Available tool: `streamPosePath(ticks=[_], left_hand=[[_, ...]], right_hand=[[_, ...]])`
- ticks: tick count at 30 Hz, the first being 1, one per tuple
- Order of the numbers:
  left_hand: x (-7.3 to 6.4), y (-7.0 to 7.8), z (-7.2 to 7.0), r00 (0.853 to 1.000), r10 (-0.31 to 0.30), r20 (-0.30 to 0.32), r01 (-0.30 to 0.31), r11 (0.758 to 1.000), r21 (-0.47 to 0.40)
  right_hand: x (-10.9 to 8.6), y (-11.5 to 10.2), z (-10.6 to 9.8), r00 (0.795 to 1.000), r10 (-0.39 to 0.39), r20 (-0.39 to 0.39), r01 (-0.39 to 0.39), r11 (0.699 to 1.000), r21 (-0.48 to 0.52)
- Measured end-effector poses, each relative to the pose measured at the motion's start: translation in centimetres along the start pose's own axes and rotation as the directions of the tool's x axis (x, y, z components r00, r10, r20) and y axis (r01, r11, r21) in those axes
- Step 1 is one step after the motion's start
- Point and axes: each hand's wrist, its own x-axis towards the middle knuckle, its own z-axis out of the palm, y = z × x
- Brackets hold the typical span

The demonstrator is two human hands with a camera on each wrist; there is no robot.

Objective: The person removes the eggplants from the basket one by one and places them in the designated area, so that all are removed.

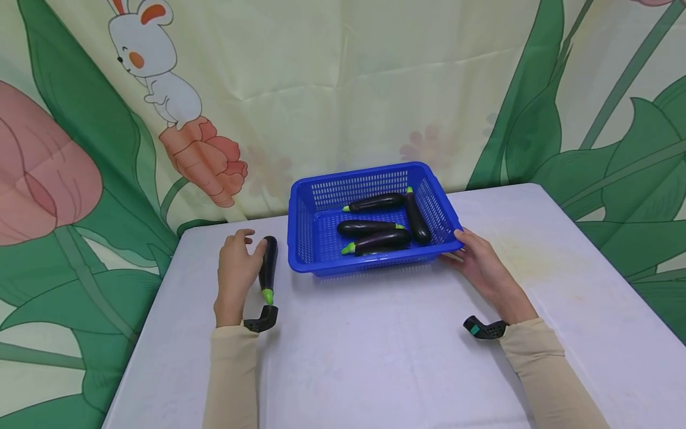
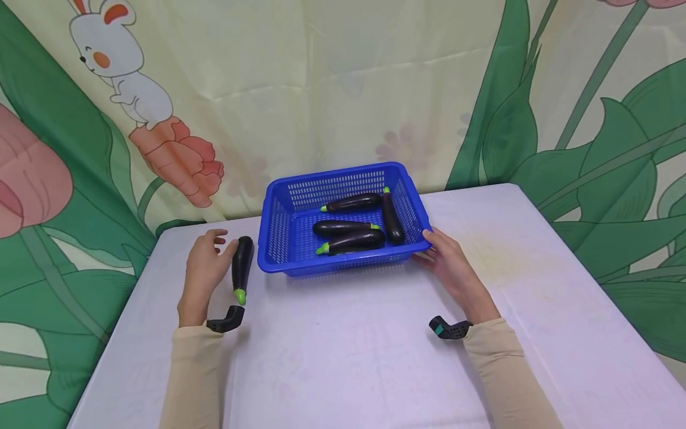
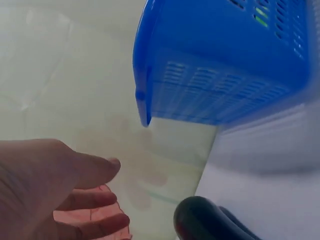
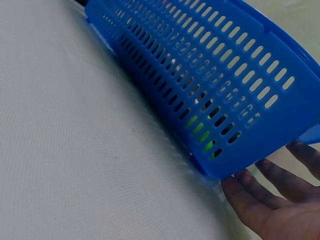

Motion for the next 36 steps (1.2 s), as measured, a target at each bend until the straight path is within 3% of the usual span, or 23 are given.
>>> streamPosePath(ticks=[5, 10, 22, 29, 36], left_hand=[[-0.2, 1.1, 0.4, 0.994, 0.105, -0.028, -0.105, 0.994, 0.017], [-0.1, 2.0, 1.0, 0.984, 0.181, 0.004, -0.181, 0.983, 0.03], [-0.4, 5.6, 2.4, 0.92, 0.387, 0.058, -0.387, 0.922, 0.003], [-0.4, 7.9, 3.6, 0.891, 0.439, 0.116, -0.444, 0.896, 0.024], [-0.4, 9.5, 5.2, 0.875, 0.444, 0.192, -0.458, 0.888, 0.031]], right_hand=[[0.0, -0.1, 0.1, 1.0, 0.017, -0.005, -0.017, 0.999, -0.027], [0.0, -0.2, 0.2, 1.0, 0.017, -0.008, -0.017, 0.999, -0.038], [0.0, -0.1, 0.0, 1.0, 0.01, -0.011, -0.01, 1.0, -0.008], [0.0, -0.1, -0.1, 1.0, 0.02, -0.007, -0.02, 1.0, -0.019], [0.0, 0.0, 0.0, 1.0, 0.015, -0.007, -0.015, 1.0, -0.014]])
